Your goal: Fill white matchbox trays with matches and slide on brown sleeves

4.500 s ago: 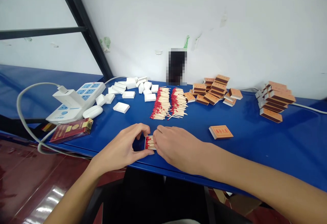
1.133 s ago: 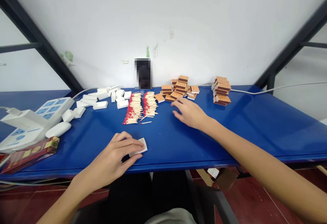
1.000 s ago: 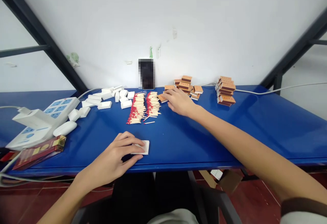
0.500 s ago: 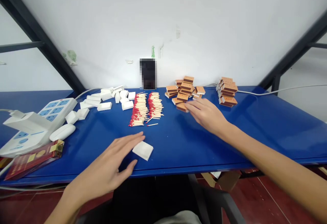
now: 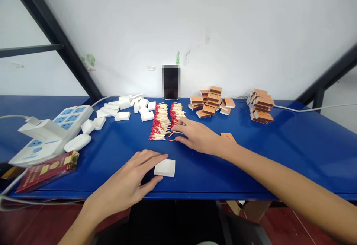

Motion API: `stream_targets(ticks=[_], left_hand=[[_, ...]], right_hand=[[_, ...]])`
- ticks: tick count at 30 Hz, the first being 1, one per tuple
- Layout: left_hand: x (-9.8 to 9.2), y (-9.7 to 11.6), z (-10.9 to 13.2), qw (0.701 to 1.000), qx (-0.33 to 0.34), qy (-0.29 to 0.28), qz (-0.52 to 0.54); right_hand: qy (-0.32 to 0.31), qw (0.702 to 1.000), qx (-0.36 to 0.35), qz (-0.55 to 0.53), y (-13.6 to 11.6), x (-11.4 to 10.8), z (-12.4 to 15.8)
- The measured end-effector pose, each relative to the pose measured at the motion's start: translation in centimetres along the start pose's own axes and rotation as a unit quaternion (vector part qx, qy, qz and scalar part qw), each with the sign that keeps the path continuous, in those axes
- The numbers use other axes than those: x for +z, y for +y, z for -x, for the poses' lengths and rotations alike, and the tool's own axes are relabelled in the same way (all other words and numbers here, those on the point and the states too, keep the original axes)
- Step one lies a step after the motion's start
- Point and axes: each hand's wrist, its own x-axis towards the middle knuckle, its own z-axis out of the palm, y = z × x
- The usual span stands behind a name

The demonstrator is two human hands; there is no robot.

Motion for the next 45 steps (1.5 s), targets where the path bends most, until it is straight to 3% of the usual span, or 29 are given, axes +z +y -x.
stream_targets(ticks=[6, 12, 17, 22, 26, 32, 35, 39, 42, 45], left_hand=[[0.2, -0.4, -0.1, 0.998, -0.049, 0.034, -0.015], [-0.1, -0.2, -0.6, 0.997, -0.038, 0.054, -0.041], [-1.9, -1.9, -2.0, 0.994, -0.091, 0.066, -0.018], [-3.2, -4.2, -4.9, 0.988, 0.007, 0.035, -0.149], [-2.5, -4.8, -5.9, 0.983, 0.016, 0.035, -0.18], [-1.7, -4.6, -5.9, 0.979, 0.024, 0.048, -0.199], [-1.7, -4.6, -5.7, 0.98, 0.024, 0.054, -0.19], [-1.6, -4.7, -5.3, 0.984, 0.019, 0.064, -0.163], [-1.8, -4.7, -5.0, 0.989, 0.016, 0.074, -0.131], [-2.0, -4.7, -4.8, 0.993, 0.016, 0.076, -0.089]], right_hand=[[-0.055, 0.997, -0.031, -0.042, 1.3, 0.2, -0.9], [-0.088, 0.994, -0.032, -0.046, -0.6, 0.2, 0.8], [-0.066, 0.997, -0.031, -0.026, -1.7, -0.2, 1.7], [-0.066, 0.994, -0.002, -0.093, -3.4, -1.9, 1.8], [-0.09, 0.986, -0.009, -0.144, -5.6, -2.0, 2.0], [-0.144, 0.986, -0.025, -0.084, -7.5, -1.7, 1.9], [-0.107, 0.99, -0.012, -0.095, -6.8, -2.2, 2.2], [-0.024, 0.997, 0.056, -0.055, -4.2, -1.9, 2.5], [-0.021, 0.995, 0.097, -0.028, -2.2, -0.8, 2.4], [-0.039, 0.994, 0.092, -0.046, -1.3, 0.2, 2.3]])
